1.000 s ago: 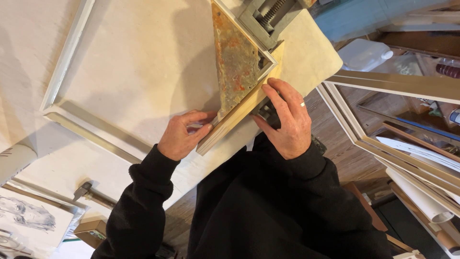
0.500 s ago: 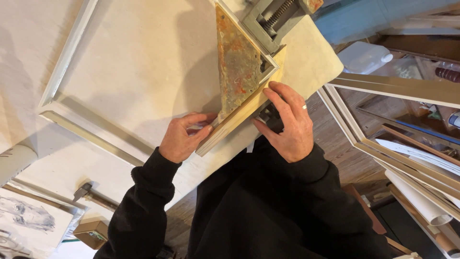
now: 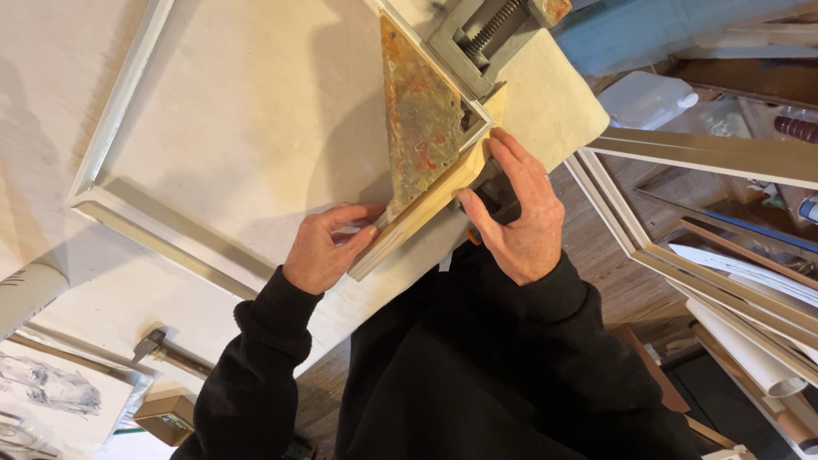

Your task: The person fits two pieces of white picture frame moulding together at a corner, applies wood glue from a bottle into the joint, and presses the pieces together. They then place the joined frame into a corner clamp on the workbench and tighten the clamp screw to hold the mitered corner while the glue sets.

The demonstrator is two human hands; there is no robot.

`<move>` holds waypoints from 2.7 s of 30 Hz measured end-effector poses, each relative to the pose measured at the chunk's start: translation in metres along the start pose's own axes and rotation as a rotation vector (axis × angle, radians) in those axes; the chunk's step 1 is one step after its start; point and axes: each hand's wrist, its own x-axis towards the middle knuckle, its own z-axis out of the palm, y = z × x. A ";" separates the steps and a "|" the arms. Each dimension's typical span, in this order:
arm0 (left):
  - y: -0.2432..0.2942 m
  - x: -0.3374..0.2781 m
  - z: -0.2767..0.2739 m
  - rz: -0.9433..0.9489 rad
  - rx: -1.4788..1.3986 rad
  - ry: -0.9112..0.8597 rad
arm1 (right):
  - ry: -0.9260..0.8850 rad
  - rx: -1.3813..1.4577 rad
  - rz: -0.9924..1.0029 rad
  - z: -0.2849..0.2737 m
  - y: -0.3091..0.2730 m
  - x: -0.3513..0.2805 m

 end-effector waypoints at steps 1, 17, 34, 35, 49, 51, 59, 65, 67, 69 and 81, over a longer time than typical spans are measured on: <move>0.001 -0.001 0.000 0.000 0.001 0.001 | 0.000 0.001 -0.001 0.001 0.000 0.000; 0.000 0.001 0.003 -0.004 -0.020 0.004 | -0.028 0.167 0.110 -0.006 0.002 0.011; 0.003 0.003 0.007 -0.044 0.005 0.007 | -0.102 0.308 0.135 -0.013 0.016 0.016; 0.003 0.003 0.007 -0.038 0.004 0.007 | -0.106 0.297 0.124 -0.013 0.014 0.017; 0.009 -0.003 0.008 -0.035 0.017 0.025 | -0.123 0.169 0.104 -0.016 0.010 0.019; 0.009 -0.003 0.008 -0.014 0.023 0.030 | -0.118 0.168 0.049 -0.016 0.011 0.020; 0.006 -0.002 0.009 -0.034 0.038 0.029 | -0.131 0.223 0.145 -0.017 0.013 0.020; 0.007 -0.004 0.008 -0.016 0.036 0.031 | -0.127 0.247 0.155 -0.014 0.013 0.020; 0.006 -0.003 0.009 -0.020 0.046 0.037 | -0.121 0.256 0.161 -0.014 0.014 0.019; 0.003 -0.002 0.009 -0.014 0.019 0.028 | -0.121 0.261 0.135 -0.014 0.014 0.018; 0.005 -0.002 0.010 -0.008 0.029 0.044 | -0.075 0.332 0.142 -0.013 0.013 0.017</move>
